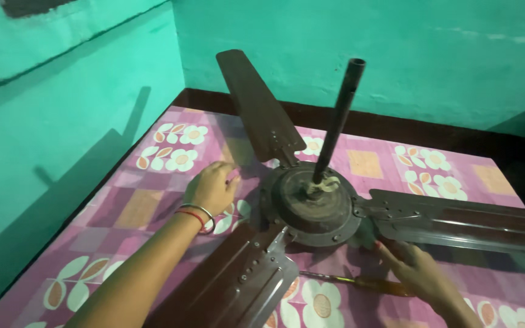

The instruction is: The person attaches ceiling fan blades to the motor housing using a screwdriver. They position each blade, insert screws, and tighten them to secure the blades to the central hub.

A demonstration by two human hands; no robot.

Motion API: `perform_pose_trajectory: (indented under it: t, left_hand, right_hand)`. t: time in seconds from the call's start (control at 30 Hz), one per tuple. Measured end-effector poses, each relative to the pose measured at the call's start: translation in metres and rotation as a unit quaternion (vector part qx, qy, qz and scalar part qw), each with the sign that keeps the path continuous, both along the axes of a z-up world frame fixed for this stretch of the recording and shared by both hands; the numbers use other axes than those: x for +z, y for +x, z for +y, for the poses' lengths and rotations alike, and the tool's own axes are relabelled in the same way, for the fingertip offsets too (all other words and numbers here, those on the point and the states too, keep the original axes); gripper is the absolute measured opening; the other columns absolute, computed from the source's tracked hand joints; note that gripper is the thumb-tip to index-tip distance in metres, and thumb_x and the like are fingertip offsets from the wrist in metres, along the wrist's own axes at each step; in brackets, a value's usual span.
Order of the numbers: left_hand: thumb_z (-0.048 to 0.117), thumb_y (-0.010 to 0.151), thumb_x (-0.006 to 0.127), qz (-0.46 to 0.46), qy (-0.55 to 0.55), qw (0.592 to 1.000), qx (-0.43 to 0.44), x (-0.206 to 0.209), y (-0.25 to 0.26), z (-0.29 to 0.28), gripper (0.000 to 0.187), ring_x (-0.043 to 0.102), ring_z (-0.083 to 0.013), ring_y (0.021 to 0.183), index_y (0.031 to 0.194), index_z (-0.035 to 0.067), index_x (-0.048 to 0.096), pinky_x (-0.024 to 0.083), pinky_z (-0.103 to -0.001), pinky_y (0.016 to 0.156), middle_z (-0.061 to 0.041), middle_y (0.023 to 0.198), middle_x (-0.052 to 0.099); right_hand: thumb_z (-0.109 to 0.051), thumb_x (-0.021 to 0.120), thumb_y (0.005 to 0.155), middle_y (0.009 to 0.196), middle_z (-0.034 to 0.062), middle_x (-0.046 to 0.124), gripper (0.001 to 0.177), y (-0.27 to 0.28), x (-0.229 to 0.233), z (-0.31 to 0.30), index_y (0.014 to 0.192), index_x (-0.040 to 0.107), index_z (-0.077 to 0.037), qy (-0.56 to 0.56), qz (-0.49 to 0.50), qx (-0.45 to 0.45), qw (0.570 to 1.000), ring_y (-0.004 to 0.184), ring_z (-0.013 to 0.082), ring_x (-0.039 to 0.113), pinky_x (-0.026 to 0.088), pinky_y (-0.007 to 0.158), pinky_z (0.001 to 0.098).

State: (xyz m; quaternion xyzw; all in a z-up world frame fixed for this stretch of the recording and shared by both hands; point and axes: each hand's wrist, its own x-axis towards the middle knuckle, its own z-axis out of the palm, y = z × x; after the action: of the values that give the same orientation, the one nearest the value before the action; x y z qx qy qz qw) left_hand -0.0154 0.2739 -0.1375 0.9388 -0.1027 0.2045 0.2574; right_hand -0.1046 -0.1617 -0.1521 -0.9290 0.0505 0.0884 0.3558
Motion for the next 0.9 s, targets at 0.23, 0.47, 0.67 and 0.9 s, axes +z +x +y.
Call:
perform_pose_trajectory:
  t: [0.23, 0.47, 0.67, 0.9]
  left_hand:
    - [0.06, 0.093, 0.057, 0.239, 0.206, 0.948, 0.044, -0.063, 0.019, 0.049, 0.09, 0.018, -0.0254, 0.156, 0.16, 0.009, 0.023, 0.013, -0.059, 0.125, -0.01, 0.168, 0.022]
    - [0.073, 0.095, 0.037, 0.316, 0.207, 0.925, 0.033, -0.068, 0.019, 0.057, 0.096, -0.008, -0.0214, 0.159, 0.164, 0.015, 0.004, -0.001, -0.067, 0.124, 0.0, 0.174, -0.009]
    - [0.069, 0.095, 0.038, 0.337, 0.232, 0.912, 0.037, -0.06, 0.016, 0.055, 0.093, -0.008, -0.0213, 0.161, 0.166, 0.017, 0.005, 0.004, -0.07, 0.122, 0.001, 0.174, -0.009]
    - [0.07, 0.098, 0.039, 0.355, 0.226, 0.907, 0.025, -0.058, 0.011, 0.057, 0.093, -0.013, -0.0241, 0.161, 0.165, 0.018, 0.001, 0.0, -0.069, 0.124, -0.001, 0.174, -0.015]
  right_hand:
    - [-0.047, 0.063, 0.094, 0.094, 0.0027, 0.082, 0.032, -0.028, 0.08, 0.109, 0.109, 0.08, -0.024, -0.276, -0.079, 0.057, 0.956, 0.072, 0.024, 0.08, 0.065, 0.073, 0.0407]
    - [-0.017, 0.069, 0.086, 0.094, 0.0101, 0.078, 0.018, 0.013, 0.091, 0.227, 0.102, 0.076, -0.012, -0.107, -0.335, 0.258, 0.9, 0.072, 0.0317, 0.075, 0.061, 0.063, 0.0416]
    - [-0.009, 0.071, 0.081, 0.114, 0.0143, 0.069, 0.028, 0.092, 0.049, 0.303, 0.109, 0.069, -0.008, -0.233, -0.243, 0.343, 0.877, 0.1, 0.0339, 0.07, 0.059, 0.082, 0.0439]
    - [0.003, 0.073, 0.073, 0.124, 0.0171, 0.065, 0.058, 0.145, -0.01, 0.338, 0.129, 0.061, -0.006, -0.194, -0.257, 0.41, 0.853, 0.105, 0.0356, 0.069, 0.058, 0.085, 0.0441]
